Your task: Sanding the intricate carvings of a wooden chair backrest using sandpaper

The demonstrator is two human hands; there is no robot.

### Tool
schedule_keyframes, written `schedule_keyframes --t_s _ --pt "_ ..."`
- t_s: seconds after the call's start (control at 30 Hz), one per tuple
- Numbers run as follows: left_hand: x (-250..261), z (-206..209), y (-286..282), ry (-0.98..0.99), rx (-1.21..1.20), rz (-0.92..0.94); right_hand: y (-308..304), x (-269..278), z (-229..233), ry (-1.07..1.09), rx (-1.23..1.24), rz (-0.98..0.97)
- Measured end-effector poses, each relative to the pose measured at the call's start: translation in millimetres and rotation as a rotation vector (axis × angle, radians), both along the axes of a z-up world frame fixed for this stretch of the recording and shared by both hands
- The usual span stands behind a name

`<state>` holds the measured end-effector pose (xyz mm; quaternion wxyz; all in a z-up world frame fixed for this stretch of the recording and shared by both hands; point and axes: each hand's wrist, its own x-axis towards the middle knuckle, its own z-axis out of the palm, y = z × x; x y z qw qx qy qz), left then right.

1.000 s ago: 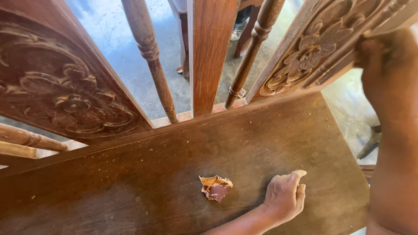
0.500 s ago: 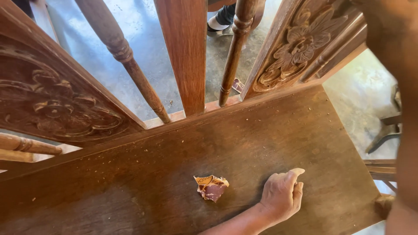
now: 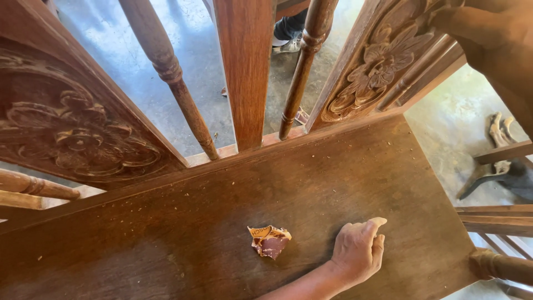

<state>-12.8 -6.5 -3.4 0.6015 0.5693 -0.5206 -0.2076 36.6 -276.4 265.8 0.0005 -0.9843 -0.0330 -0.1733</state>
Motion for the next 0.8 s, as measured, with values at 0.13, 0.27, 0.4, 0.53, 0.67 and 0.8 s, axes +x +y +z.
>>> schedule_keyframes --t_s 0.13,0.27,0.4,0.53,0.67,0.8 --pt "0.9 0.8 0.7 0.009 0.009 -0.011 -46.2 -28.7 -36.1 0.127 -0.165 -0.256" --pt "1.6 -0.8 0.8 -0.009 0.012 0.003 -69.7 -28.1 -60.1 -0.030 0.168 -0.360" --pt "1.7 0.5 1.8 0.015 -0.004 0.002 -75.2 -37.3 -80.4 -0.343 0.462 -0.410" --pt "2.0 -0.6 2.4 0.008 0.016 -0.011 -3.8 -12.7 -61.8 -0.321 0.355 -0.508" --pt "2.2 0.7 2.2 0.006 0.009 -0.009 8.7 -22.5 -49.7 -0.099 0.046 -0.615" --pt "1.5 1.7 1.3 0.005 0.020 -0.013 -2.3 -22.7 -56.5 -0.254 0.574 -0.379"
